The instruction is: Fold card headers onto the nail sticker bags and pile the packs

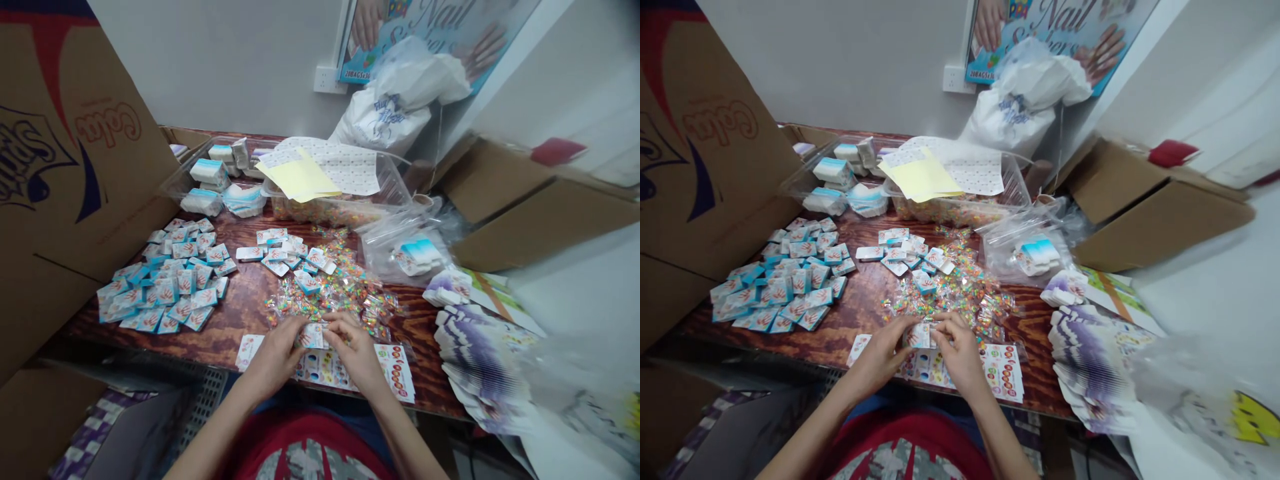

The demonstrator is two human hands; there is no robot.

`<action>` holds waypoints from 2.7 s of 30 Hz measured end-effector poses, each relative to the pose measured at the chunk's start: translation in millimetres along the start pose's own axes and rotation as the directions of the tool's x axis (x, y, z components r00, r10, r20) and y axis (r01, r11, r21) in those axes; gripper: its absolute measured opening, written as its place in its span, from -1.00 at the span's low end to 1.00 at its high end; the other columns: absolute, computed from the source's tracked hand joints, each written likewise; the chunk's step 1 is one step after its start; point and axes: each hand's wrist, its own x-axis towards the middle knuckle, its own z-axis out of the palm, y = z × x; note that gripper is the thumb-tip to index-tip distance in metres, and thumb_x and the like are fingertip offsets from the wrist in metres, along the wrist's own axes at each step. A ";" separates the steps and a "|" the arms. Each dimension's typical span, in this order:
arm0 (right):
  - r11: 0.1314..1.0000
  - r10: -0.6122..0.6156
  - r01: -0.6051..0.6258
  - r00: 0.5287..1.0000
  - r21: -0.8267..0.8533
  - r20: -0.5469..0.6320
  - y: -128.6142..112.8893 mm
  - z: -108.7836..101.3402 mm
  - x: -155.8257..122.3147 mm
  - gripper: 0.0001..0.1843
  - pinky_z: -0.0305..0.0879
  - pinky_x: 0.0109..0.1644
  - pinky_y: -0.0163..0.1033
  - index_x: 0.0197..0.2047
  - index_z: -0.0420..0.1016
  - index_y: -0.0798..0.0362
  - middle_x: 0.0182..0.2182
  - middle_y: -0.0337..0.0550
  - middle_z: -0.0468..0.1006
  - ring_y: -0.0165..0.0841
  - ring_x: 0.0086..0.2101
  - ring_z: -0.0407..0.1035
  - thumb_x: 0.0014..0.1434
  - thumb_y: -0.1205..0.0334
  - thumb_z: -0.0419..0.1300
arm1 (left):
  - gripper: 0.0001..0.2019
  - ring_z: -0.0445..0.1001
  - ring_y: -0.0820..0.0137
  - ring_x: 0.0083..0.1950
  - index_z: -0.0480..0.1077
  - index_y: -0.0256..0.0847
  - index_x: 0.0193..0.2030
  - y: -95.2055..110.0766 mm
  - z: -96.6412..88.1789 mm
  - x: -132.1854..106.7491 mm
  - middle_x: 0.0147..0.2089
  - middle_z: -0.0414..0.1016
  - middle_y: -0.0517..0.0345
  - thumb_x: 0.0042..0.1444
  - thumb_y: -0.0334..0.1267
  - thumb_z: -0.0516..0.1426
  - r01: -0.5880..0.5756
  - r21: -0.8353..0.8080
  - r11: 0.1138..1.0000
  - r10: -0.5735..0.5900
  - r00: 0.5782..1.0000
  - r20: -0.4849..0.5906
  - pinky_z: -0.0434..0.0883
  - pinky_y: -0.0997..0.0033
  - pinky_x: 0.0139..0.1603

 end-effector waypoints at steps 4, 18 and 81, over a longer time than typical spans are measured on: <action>0.987 0.034 -0.034 0.999 0.159 0.003 1.4 7.2 -0.7 -0.77 0.22 0.06 -0.04 -0.45 0.56 0.02 -0.11 -0.01 0.54 -0.12 -0.05 0.38 0.14 0.07 0.26 | -0.51 0.40 0.22 0.15 0.27 -0.11 0.15 2.7 0.7 0.8 0.13 0.43 0.02 0.07 -0.54 0.10 0.023 0.003 1.000 -0.023 1.000 -0.018 0.35 0.16 0.13; 0.999 0.033 -0.031 0.914 -0.011 0.405 -13.9 -26.8 15.0 -0.77 0.28 -0.27 -0.27 -0.37 0.63 0.01 -0.41 -0.17 0.51 -0.29 -0.35 0.38 0.18 0.11 0.19 | -0.86 0.44 0.34 -0.21 0.41 -0.20 -0.27 12.1 19.7 3.3 -0.28 0.48 0.19 0.06 -0.26 0.26 0.142 -0.170 0.975 -0.166 0.977 -0.137 0.34 0.40 -0.19; 0.999 -0.035 0.035 0.998 0.009 -0.046 -18.1 1.8 -27.2 -0.78 0.31 -0.06 -0.14 -0.40 0.56 0.01 -0.29 -0.08 0.58 -0.20 -0.20 0.44 0.21 0.11 0.21 | -0.66 0.44 0.47 -0.38 0.29 -0.08 0.09 6.1 28.8 -7.3 -0.13 0.40 0.15 0.17 -0.24 0.15 0.241 -0.539 0.807 -0.241 0.968 0.072 0.47 0.49 -0.45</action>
